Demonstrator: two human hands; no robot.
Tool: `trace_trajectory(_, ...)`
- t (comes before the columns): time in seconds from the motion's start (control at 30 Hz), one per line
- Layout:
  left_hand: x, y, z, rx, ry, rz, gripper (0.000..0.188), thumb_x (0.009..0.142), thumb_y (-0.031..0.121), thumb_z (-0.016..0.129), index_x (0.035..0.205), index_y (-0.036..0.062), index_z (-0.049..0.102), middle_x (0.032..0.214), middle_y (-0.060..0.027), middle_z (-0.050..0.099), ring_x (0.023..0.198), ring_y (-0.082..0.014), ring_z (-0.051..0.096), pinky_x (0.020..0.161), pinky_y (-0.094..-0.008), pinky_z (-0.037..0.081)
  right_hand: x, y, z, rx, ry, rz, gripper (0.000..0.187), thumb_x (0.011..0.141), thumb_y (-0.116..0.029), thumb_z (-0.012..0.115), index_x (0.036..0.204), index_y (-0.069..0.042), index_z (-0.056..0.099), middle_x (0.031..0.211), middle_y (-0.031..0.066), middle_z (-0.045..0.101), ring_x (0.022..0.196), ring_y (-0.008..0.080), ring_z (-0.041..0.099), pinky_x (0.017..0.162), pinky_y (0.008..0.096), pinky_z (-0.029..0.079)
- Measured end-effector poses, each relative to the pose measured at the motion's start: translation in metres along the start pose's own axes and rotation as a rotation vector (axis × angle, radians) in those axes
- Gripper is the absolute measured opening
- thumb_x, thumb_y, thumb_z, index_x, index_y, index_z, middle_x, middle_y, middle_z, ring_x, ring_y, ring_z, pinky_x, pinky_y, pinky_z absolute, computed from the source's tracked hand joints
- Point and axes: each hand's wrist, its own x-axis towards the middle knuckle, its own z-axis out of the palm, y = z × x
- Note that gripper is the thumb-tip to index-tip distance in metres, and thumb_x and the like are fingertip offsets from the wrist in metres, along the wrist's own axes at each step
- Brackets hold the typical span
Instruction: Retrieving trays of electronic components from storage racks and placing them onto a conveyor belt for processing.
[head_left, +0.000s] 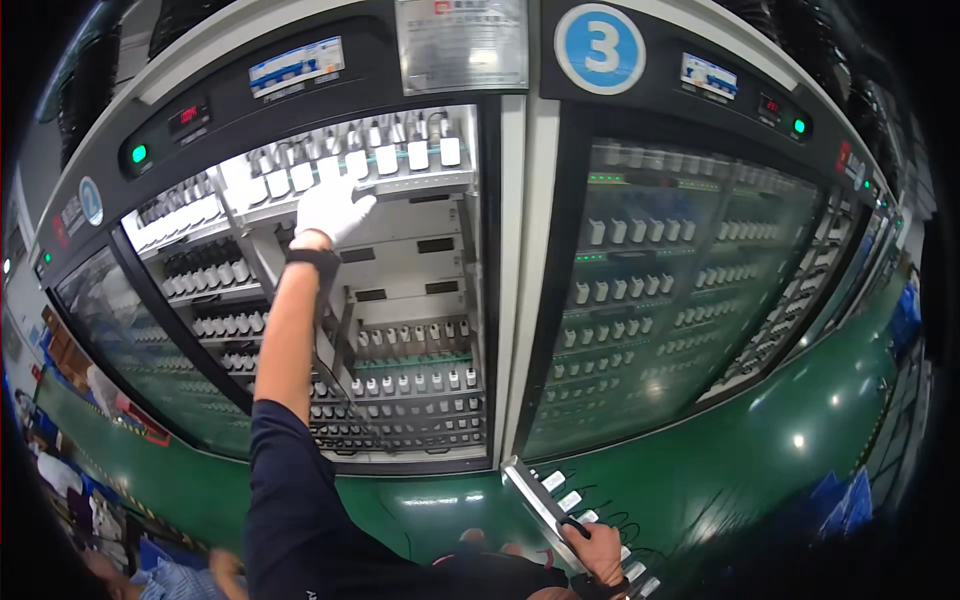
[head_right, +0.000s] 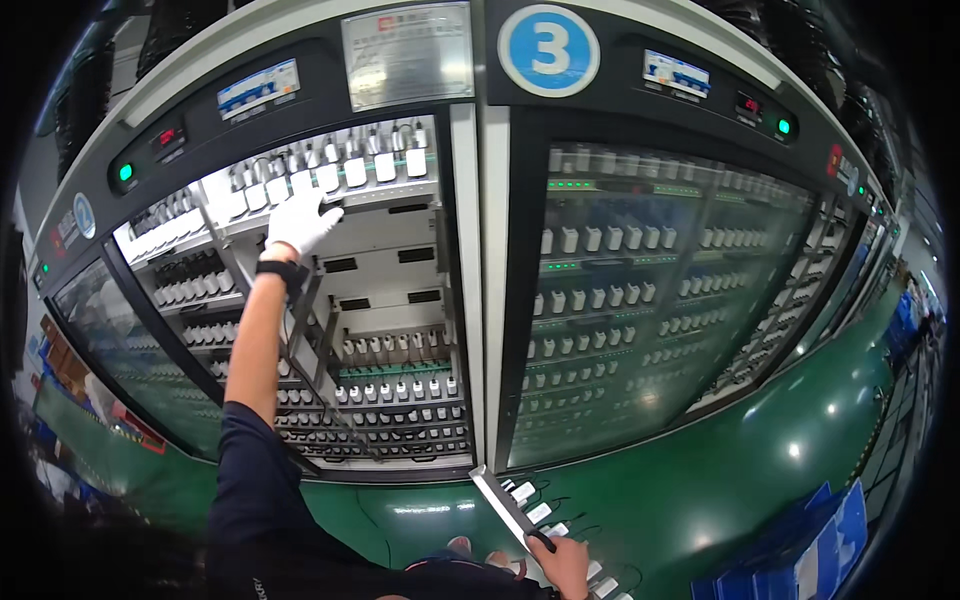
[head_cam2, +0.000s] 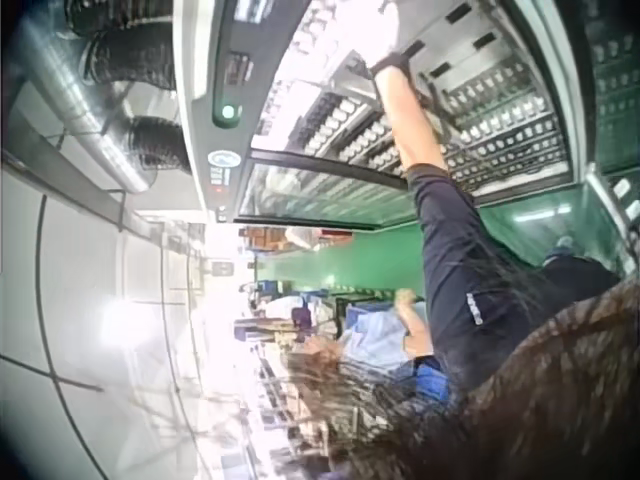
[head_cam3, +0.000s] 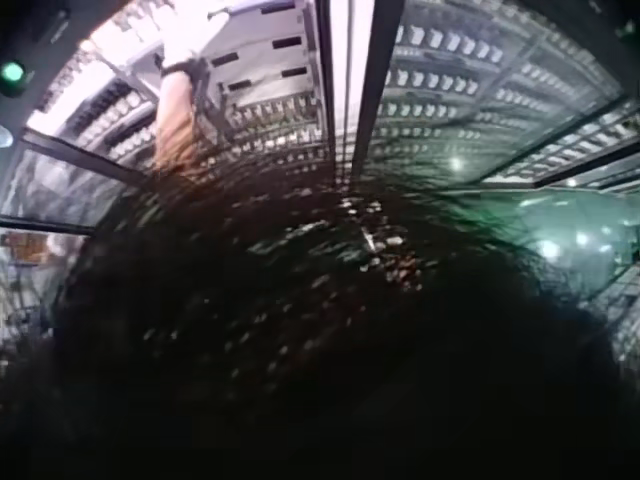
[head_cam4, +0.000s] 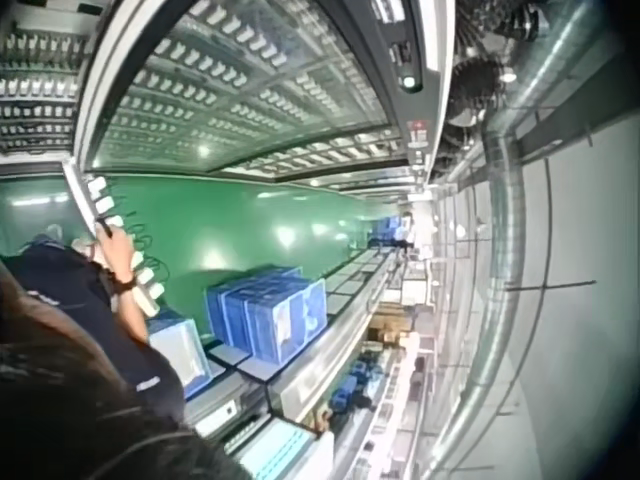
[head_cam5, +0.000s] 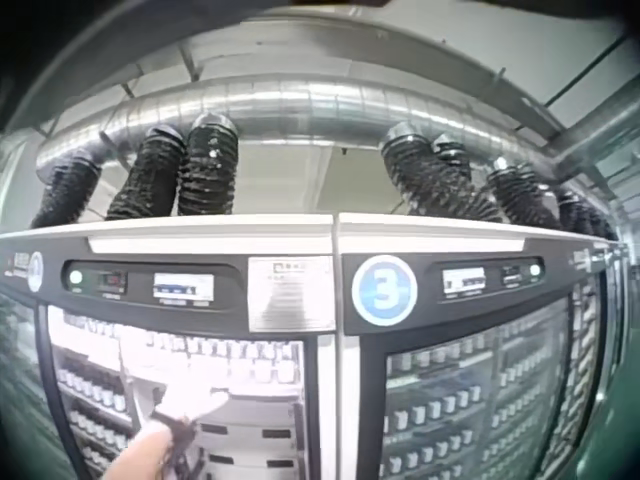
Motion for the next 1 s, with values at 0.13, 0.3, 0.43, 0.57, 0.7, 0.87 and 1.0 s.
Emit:
trace_trajectory(0.13,0.036,-0.007,-0.005,0.280,-0.229,0.073,0.060,0.087,0.060,0.068,0.127,0.0164,0.076,0.128,-0.0150,0.072,0.121,-0.0349,0.065,0.105,-0.0498,0.051,0.003,0.020,0.002,0.009,0.045,0.016,0.060,0.088,-0.061,0.071,0.085,-0.002,0.080,0.071,0.0237,0.069,0.073,0.0440,0.071,0.067,0.0501,0.054)
trace_trajectory(0.3,-0.013,0.014,0.002,0.466,0.459,0.222,0.050,0.087,0.052,0.071,0.121,0.0156,0.077,0.116,-0.0187,0.074,0.110,-0.0361,0.069,0.094,-0.0488,0.056,0.008,0.036,0.009,-0.026,0.043,0.060,0.059,0.088,-0.058,0.072,0.082,0.000,0.078,0.071,0.0238,0.069,0.072,0.0432,0.071,0.067,0.0498,0.054)
trace_trajectory(0.43,-0.084,0.016,-0.047,0.175,0.154,0.250,0.032,0.077,0.034,0.087,0.102,0.0143,0.079,0.081,-0.0108,0.074,0.072,-0.0300,0.072,0.066,-0.0421,0.057,0.025,0.034,0.013,0.091,0.044,0.084,0.057,0.087,-0.058,0.073,0.084,-0.001,0.078,0.070,0.0244,0.068,0.071,0.0437,0.071,0.067,0.0488,0.055)
trace_trajectory(0.57,-0.158,0.033,-0.103,-0.013,0.195,0.283,0.027,0.074,0.026,0.090,0.091,0.0103,0.076,0.074,-0.0116,0.068,0.066,-0.0315,0.068,0.060,-0.0410,0.052,0.024,0.020,0.020,0.117,0.059,0.125,0.057,0.088,-0.052,0.074,0.079,0.003,0.074,0.066,0.0255,0.065,0.068,0.0443,0.069,0.065,0.0498,0.052)
trace_trajectory(0.7,-0.215,0.043,-0.157,0.049,0.109,0.259,0.034,0.069,0.027,0.093,0.073,0.0090,0.064,0.066,-0.0117,0.060,0.060,-0.0337,0.062,0.056,-0.0436,0.046,0.018,0.010,0.012,0.210,-0.026,0.130,0.054,0.090,-0.048,0.074,0.078,0.004,0.073,0.059,0.0155,0.064,0.057,0.0276,0.064,0.060,0.0448,0.047)
trace_trajectory(0.87,-0.271,0.059,-0.207,0.088,0.051,0.254,0.037,0.068,0.030,0.092,0.068,0.0092,0.061,0.062,-0.0108,0.058,0.057,-0.0343,0.060,0.055,-0.0441,0.046,0.025,0.024,-0.002,0.203,-0.030,0.040,0.056,0.091,-0.050,0.072,0.083,0.005,0.072,0.063,0.0132,0.063,0.061,0.0193,0.060,0.060,0.0424,0.046)
trace_trajectory(1.0,-0.306,0.066,-0.223,-0.034,-0.154,0.142,0.039,0.063,0.036,0.095,0.084,0.0099,0.076,0.068,-0.0101,0.066,0.061,-0.0312,0.066,0.057,-0.0411,0.050,0.011,0.054,-0.012,0.252,-0.029,0.084,0.056,0.091,-0.050,0.074,0.084,0.005,0.070,0.062,0.0126,0.061,0.064,0.0154,0.056,0.061,0.0413,0.045)
